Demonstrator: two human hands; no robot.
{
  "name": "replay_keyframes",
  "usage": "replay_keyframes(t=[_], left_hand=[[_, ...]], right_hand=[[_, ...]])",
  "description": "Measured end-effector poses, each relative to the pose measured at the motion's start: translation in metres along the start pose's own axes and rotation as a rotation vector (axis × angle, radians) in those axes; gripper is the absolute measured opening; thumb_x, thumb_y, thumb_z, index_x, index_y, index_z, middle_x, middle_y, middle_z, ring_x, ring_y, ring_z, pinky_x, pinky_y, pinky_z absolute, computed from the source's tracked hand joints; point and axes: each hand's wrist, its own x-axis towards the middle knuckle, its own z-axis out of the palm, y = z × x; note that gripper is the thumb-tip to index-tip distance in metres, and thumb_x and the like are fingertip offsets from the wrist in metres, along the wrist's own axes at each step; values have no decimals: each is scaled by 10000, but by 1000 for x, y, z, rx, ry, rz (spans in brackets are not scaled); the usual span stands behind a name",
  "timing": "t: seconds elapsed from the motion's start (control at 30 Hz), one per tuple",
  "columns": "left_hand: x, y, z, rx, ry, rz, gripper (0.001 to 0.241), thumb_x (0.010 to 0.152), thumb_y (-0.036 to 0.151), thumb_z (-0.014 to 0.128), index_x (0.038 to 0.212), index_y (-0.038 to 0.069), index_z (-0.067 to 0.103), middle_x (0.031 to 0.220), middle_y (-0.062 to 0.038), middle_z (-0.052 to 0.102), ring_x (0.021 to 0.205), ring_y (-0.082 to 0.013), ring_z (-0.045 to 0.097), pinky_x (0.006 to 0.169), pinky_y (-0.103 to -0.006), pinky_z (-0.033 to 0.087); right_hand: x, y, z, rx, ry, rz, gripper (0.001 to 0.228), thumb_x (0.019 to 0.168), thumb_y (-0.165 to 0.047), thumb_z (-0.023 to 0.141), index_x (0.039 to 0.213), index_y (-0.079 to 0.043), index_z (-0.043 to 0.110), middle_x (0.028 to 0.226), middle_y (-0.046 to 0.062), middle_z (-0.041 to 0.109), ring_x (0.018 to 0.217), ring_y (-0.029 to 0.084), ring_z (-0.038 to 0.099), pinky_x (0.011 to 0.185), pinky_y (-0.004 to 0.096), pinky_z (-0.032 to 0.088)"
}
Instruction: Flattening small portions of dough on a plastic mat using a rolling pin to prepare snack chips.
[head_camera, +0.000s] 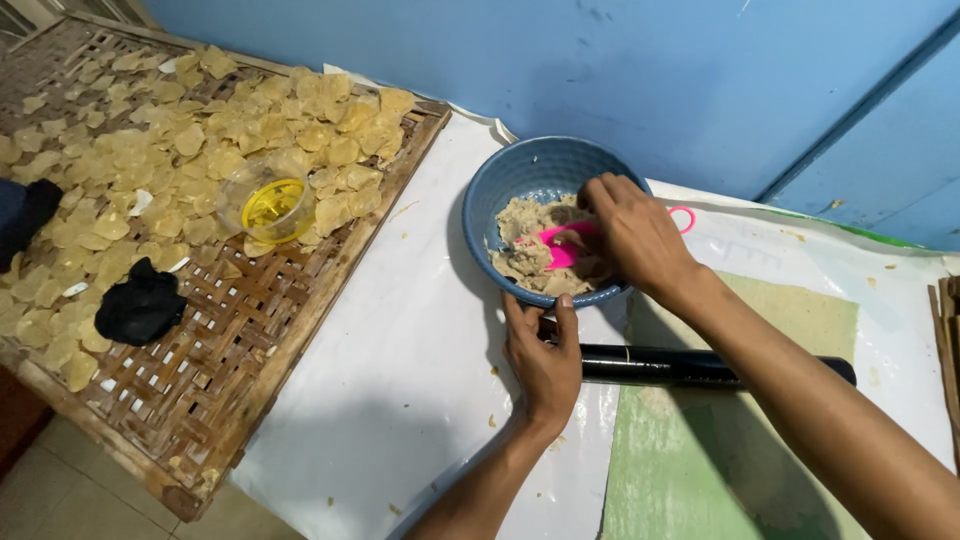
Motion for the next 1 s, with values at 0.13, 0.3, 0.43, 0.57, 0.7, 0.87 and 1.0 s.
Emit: replay_keyframes(t=[0.13, 0.3, 0.43, 0.57, 0.7, 0.87, 1.0], left_hand=[[0, -4, 2, -16, -8, 5, 706, 932, 318, 682, 1488, -28, 419, 927, -200, 780, 852, -370, 775, 673, -454, 624], [-2, -16, 3, 19, -29, 17, 704, 930, 285, 661, 1503, -26, 395, 976, -206, 777, 892, -388, 766, 703, -488, 623], [-1, -9, 1, 1, -41, 22, 711, 939, 293, 653, 1516, -21, 381, 999, -197, 781, 940, -391, 762, 761, -499, 616], [-2, -6, 1, 25, -30, 37, 687, 950, 307, 656, 1495, -20, 397, 1000, -204, 780, 944, -403, 757, 771, -519, 609], [-4, -4, -2, 50, -17, 62, 674, 947, 294, 675, 1476, -26, 407, 995, -223, 773, 952, -433, 743, 787, -536, 604], [-1, -22, 1, 22, -22, 0, 744, 866, 281, 787, 1414, -5, 374, 831, -122, 719, 706, -320, 718, 668, -437, 553], [-3, -41, 1, -27, 74, 76, 691, 815, 237, 907, 1252, 21, 417, 755, -21, 516, 617, -157, 583, 599, -253, 467]], right_hand=[[2, -16, 11, 89, 137, -157, 231, 947, -286, 674, 999, -64, 640, 978, 138, 610, 992, 331, 628, 848, 414, 542], [3, -38, 8, 110, -30, -214, 219, 896, -231, 688, 1064, -95, 725, 947, 96, 647, 949, 280, 626, 830, 380, 546], [5, -30, 10, 325, -240, -1, 247, 874, -246, 720, 1067, -93, 704, 872, 112, 706, 892, 339, 701, 788, 472, 568], [12, -14, 10, 729, -266, 331, 283, 882, -311, 740, 1067, -107, 676, 857, 132, 758, 917, 391, 729, 791, 517, 545], [14, -9, -6, 1100, -176, 532, 213, 906, -206, 736, 1032, -50, 660, 878, 109, 745, 847, 232, 717, 798, 366, 560], [-23, -4, -58, 1115, 2, 482, 202, 903, -139, 764, 1042, -7, 698, 802, 77, 676, 782, 173, 670, 716, 310, 579], [-91, -1, -115, 970, 68, 476, 240, 903, -107, 820, 1094, -2, 720, 794, 108, 665, 784, 177, 661, 751, 343, 594]])
